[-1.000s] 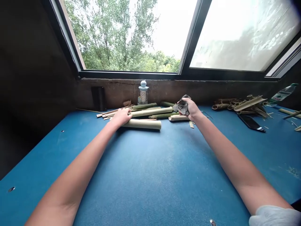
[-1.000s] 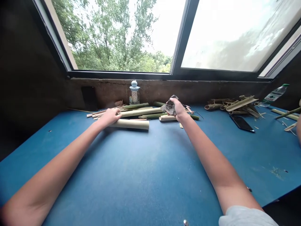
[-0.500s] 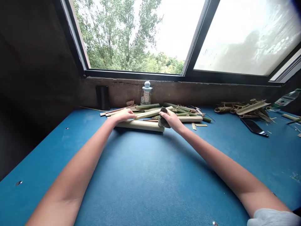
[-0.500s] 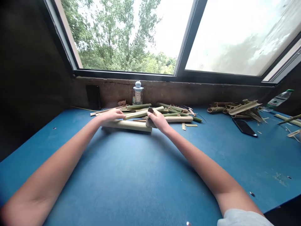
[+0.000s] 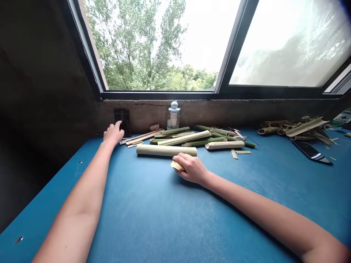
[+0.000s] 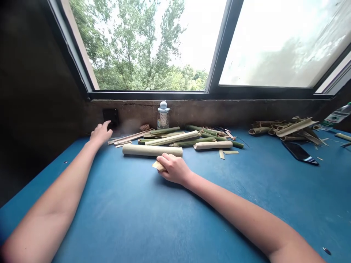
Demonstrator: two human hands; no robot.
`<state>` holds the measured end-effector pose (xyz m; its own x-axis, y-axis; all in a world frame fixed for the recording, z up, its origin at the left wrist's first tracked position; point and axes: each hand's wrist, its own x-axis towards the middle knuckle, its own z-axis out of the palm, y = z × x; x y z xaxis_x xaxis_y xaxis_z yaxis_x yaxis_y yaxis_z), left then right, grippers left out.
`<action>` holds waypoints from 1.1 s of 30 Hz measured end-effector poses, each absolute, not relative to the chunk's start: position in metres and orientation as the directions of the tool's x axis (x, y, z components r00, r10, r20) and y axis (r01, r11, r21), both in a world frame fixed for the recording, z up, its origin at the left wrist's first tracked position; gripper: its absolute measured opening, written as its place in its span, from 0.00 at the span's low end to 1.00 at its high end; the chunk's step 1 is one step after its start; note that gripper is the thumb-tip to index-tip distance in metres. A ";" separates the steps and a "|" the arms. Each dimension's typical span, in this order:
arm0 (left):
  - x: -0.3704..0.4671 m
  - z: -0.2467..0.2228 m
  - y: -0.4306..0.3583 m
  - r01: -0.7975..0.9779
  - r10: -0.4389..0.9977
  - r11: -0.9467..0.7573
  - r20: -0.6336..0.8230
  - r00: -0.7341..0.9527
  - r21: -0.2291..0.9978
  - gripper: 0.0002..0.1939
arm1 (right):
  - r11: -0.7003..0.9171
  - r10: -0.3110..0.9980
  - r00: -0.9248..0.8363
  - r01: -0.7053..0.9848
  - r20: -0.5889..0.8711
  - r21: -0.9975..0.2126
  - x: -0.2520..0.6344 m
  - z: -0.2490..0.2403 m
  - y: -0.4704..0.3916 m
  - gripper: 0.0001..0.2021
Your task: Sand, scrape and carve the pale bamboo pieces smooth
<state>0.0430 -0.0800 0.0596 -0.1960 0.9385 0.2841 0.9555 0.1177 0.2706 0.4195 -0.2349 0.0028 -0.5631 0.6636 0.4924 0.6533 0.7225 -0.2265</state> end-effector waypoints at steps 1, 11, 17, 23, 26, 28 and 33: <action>0.042 0.060 -0.078 0.956 0.934 0.107 0.303 -0.191 0.274 0.36 | 0.724 0.659 -0.564 0.656 0.497 -0.215 0.420 0.003 -0.234 0.12; 0.038 0.064 -0.071 0.932 0.838 0.072 0.486 -0.249 0.354 0.34 | 0.725 0.645 -0.548 0.659 0.533 -0.199 0.421 0.002 -0.230 0.11; 0.039 0.070 -0.074 0.893 0.827 0.078 0.471 -0.306 0.442 0.37 | 0.729 0.639 -0.547 0.654 0.541 -0.201 0.421 0.002 -0.230 0.11; 0.083 0.086 -0.080 0.928 0.963 -0.067 0.267 -0.036 0.366 0.24 | 0.736 0.633 -0.549 0.647 0.546 -0.202 0.421 0.001 -0.231 0.11; 0.128 0.085 -0.084 0.907 0.968 -0.240 0.012 0.251 0.346 0.27 | 0.735 0.633 -0.546 0.646 0.550 -0.205 0.422 0.001 -0.231 0.10; 0.153 0.082 -0.090 0.901 0.930 -0.305 -0.108 0.352 0.309 0.34 | 0.733 0.635 -0.543 0.647 0.549 -0.208 0.423 0.002 -0.232 0.11; 0.180 0.083 -0.104 0.920 0.908 -0.368 -0.160 0.387 0.137 0.41 | 0.726 0.646 -0.537 0.652 0.542 -0.220 0.424 0.003 -0.233 0.11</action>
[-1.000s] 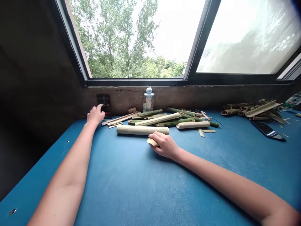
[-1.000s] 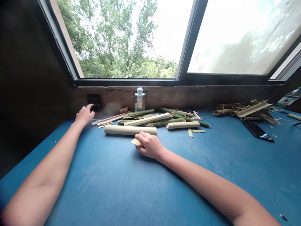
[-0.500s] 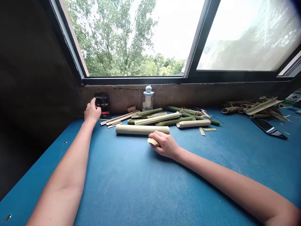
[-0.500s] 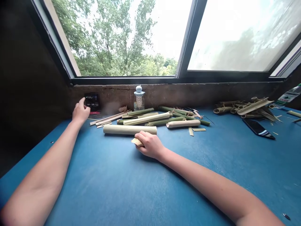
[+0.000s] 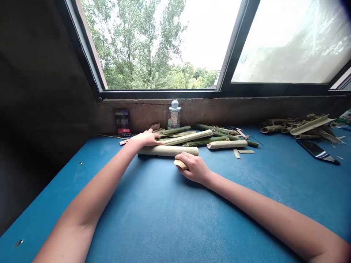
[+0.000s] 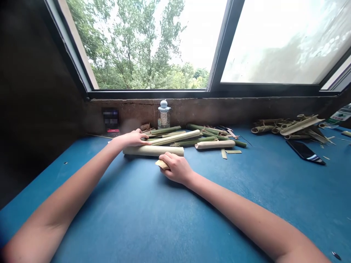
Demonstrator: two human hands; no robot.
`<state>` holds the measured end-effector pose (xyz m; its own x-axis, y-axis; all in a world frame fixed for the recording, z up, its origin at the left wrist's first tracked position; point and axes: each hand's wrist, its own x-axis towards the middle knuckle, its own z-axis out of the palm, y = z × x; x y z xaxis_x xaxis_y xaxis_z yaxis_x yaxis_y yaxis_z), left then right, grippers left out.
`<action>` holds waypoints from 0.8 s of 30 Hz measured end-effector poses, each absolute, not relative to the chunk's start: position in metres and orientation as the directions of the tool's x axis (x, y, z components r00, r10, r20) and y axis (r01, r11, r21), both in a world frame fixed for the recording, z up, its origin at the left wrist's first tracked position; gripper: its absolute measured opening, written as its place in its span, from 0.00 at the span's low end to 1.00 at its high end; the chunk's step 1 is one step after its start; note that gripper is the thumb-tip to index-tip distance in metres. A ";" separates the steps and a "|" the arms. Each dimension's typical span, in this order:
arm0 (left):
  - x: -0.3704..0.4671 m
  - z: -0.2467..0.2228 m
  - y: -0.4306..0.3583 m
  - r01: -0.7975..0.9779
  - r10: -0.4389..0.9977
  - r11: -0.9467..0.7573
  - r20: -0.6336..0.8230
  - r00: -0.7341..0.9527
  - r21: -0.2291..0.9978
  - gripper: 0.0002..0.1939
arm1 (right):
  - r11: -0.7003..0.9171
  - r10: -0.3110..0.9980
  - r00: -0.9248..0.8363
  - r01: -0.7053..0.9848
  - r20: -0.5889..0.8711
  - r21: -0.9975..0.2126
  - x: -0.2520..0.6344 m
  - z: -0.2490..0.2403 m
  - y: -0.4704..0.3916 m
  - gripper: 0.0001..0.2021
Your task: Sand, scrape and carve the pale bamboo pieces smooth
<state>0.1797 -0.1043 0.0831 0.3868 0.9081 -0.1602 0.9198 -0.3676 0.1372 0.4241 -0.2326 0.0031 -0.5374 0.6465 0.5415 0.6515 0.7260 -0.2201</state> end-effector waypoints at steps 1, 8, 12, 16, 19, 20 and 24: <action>0.182 0.085 -0.107 0.910 0.897 -0.399 -0.158 0.413 0.116 0.38 | 0.723 0.650 -0.534 0.653 0.541 -0.224 0.424 0.003 -0.233 0.11; 0.203 0.089 -0.125 0.855 0.848 -0.518 -0.132 0.514 0.004 0.22 | 0.707 0.668 -0.515 0.665 0.538 -0.242 0.424 0.004 -0.234 0.10; 0.204 0.085 -0.128 0.873 0.869 -0.487 -0.116 0.481 -0.026 0.24 | 0.700 0.678 -0.506 0.665 0.532 -0.260 0.424 0.004 -0.235 0.10; 0.199 0.083 -0.126 0.894 0.884 -0.447 -0.142 0.446 0.028 0.29 | 0.693 0.690 -0.498 0.663 0.525 -0.282 0.424 0.004 -0.235 0.09; 0.197 0.082 -0.123 0.890 0.882 -0.444 -0.125 0.454 0.104 0.25 | 0.686 0.700 -0.493 0.664 0.516 -0.297 0.424 0.003 -0.234 0.09; 0.197 0.082 -0.123 0.885 0.882 -0.446 -0.102 0.460 0.137 0.24 | 0.683 0.705 -0.490 0.664 0.513 -0.304 0.424 0.003 -0.234 0.09; 0.195 0.095 -0.121 0.828 0.887 -0.455 0.082 0.455 0.327 0.25 | 0.665 0.727 -0.466 0.661 0.504 -0.348 0.424 0.003 -0.232 0.09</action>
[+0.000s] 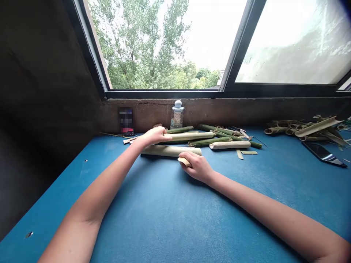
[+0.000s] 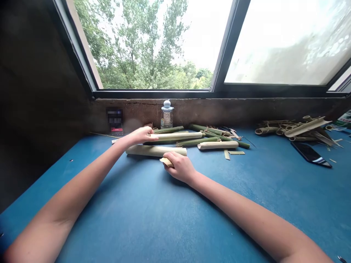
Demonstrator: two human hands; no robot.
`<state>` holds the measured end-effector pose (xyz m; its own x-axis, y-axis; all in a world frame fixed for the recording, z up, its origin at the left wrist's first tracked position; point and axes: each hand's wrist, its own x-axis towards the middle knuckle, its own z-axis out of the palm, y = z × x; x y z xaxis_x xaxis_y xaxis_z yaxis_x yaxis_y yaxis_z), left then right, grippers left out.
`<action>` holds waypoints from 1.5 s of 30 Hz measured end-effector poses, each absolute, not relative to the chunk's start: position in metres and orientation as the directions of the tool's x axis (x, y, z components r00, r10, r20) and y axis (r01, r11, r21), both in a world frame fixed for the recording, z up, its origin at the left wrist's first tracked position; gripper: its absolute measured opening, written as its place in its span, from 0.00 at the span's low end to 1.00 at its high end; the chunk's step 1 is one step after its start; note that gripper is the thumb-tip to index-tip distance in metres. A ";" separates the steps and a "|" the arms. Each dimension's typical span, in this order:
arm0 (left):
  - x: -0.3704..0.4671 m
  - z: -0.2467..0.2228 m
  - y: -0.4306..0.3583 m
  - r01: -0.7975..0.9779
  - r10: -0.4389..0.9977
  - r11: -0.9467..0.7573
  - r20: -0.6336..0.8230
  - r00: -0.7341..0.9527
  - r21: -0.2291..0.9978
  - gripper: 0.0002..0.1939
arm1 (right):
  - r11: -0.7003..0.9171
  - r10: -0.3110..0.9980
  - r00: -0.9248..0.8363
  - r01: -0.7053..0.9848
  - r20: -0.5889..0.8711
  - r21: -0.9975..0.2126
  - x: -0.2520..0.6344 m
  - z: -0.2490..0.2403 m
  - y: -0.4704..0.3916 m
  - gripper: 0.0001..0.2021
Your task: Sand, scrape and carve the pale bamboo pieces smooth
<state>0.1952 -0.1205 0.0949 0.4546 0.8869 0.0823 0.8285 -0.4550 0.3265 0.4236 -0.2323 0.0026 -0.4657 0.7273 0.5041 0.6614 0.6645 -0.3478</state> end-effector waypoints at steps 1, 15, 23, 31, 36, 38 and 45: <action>0.195 0.102 -0.121 0.810 0.888 -0.457 0.142 0.437 0.367 0.25 | 0.659 0.734 -0.457 0.659 0.502 -0.364 0.423 0.003 -0.232 0.09; 0.224 0.177 -0.176 -0.177 0.549 -0.834 0.819 -0.169 0.522 0.19 | 0.428 0.896 -0.106 0.464 0.431 -0.775 0.435 -0.002 -0.209 0.14; 0.263 0.178 -0.249 -0.345 0.609 -0.739 0.792 0.023 0.578 0.15 | 0.239 0.969 -0.003 0.250 0.246 -0.938 0.441 -0.011 -0.194 0.15; 0.276 0.144 -0.266 -0.207 0.717 -0.580 0.615 0.329 0.788 0.17 | 0.159 0.986 0.049 0.036 0.161 -0.987 0.440 -0.007 -0.193 0.18; 0.253 0.074 -0.260 0.500 0.809 -0.388 0.026 0.588 0.774 0.13 | 0.168 0.982 0.123 -0.195 0.146 -0.966 0.452 0.028 -0.193 0.17; 0.245 0.071 -0.264 0.666 0.855 -0.404 0.001 0.518 0.627 0.13 | 0.212 0.970 0.179 -0.285 0.166 -0.935 0.466 0.056 -0.192 0.19; 0.234 0.172 -0.289 0.889 0.914 -0.403 0.135 0.382 0.215 0.12 | 0.435 0.893 0.338 -0.474 0.298 -0.765 0.503 0.148 -0.219 0.16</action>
<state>0.2344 -0.2894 0.1717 0.3819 0.9143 0.1347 0.8894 -0.4033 0.2155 0.5032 -0.2191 0.1478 0.3378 0.8927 0.2984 -0.4741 0.4352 -0.7654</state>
